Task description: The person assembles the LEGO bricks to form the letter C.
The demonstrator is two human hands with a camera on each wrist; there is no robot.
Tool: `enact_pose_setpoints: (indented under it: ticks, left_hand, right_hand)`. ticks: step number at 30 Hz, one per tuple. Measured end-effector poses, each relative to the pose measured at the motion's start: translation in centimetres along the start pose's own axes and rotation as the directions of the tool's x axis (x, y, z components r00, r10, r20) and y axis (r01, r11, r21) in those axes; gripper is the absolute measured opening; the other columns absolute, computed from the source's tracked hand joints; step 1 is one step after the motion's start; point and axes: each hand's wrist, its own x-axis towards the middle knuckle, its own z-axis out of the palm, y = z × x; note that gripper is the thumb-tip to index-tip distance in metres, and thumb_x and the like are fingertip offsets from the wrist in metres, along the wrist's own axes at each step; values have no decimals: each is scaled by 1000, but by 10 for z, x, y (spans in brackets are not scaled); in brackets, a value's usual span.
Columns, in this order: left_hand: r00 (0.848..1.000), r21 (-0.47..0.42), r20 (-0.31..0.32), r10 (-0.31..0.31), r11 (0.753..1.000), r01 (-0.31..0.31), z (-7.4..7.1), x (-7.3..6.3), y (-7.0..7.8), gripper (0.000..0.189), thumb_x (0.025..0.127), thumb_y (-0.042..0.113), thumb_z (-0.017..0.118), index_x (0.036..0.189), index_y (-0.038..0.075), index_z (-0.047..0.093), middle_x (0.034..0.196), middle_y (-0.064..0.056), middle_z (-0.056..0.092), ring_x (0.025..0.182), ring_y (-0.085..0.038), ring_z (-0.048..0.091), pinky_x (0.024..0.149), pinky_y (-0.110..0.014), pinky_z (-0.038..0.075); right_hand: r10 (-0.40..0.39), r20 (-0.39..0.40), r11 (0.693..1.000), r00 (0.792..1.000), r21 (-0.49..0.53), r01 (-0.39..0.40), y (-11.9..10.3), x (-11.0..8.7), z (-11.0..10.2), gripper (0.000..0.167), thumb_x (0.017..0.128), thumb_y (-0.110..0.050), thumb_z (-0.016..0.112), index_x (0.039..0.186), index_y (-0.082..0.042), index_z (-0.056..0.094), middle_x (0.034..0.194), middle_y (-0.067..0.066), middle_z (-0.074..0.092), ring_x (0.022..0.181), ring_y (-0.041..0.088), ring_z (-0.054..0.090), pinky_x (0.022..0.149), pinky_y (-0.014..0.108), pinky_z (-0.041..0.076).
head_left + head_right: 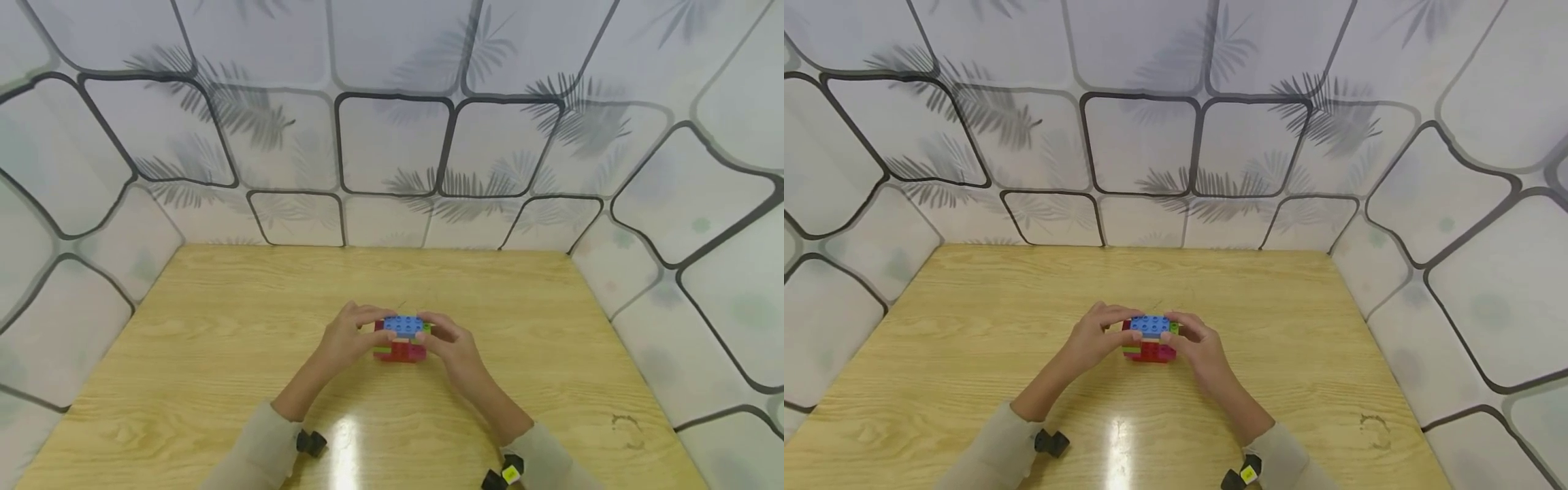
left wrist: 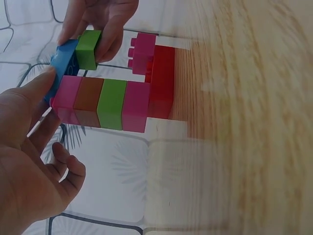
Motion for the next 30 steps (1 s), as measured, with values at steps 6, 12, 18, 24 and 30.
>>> enact_pose_setpoints:
  ticks: [6, 12, 18, 24, 30]
  left_hand:
    - [1000, 4, 3, -28, 1000, 28, 1, -2, -2, 44, 85, 52, 76, 126, 35, 71, 127, 14, 66, 102, -21, 45, 75, -34, 40]
    - [998, -38, 4, -57, 998, 57, -1, -2, -5, 43, 85, 51, 77, 125, 38, 70, 128, 9, 62, 106, -30, 44, 77, -36, 39]
    - [999, -54, 21, -41, 998, 42, 1, -1, -8, 44, 86, 51, 76, 126, 34, 70, 126, 6, 61, 108, -31, 43, 79, -36, 38]
    - [999, -32, 14, -30, 999, 31, 1, -2, -6, 44, 86, 51, 76, 126, 34, 70, 126, 11, 62, 106, -26, 44, 80, -38, 39]
    - [1000, 8, -3, -15, 1000, 15, 2, -3, -1, 46, 86, 50, 76, 129, 34, 68, 130, 12, 63, 107, -19, 45, 84, -39, 42]
  right_hand:
    - [6, 14, 1000, 1000, -12, -5, 0, -2, 0, 52, 95, -25, 72, 141, -8, 56, 137, 9, 57, 115, 22, 61, 96, 30, 52]
    - [-6, 69, 1000, 998, 0, 7, 0, 1, -2, 56, 96, -28, 69, 146, -9, 50, 141, 10, 54, 121, 24, 57, 98, 29, 51]
    - [15, 71, 999, 997, -47, -12, 3, 2, -11, 47, 101, -37, 60, 144, -20, 53, 143, 5, 54, 132, 25, 52, 107, 42, 46]
    - [10, 30, 995, 1000, -103, -7, 0, 5, -19, 48, 102, -42, 57, 142, -16, 56, 139, 9, 59, 134, 27, 51, 115, 52, 36]
    - [-13, -20, 986, 1000, -169, 9, -6, 8, -31, 49, 103, -41, 56, 143, -13, 55, 142, 18, 56, 135, 28, 51, 116, 51, 36]
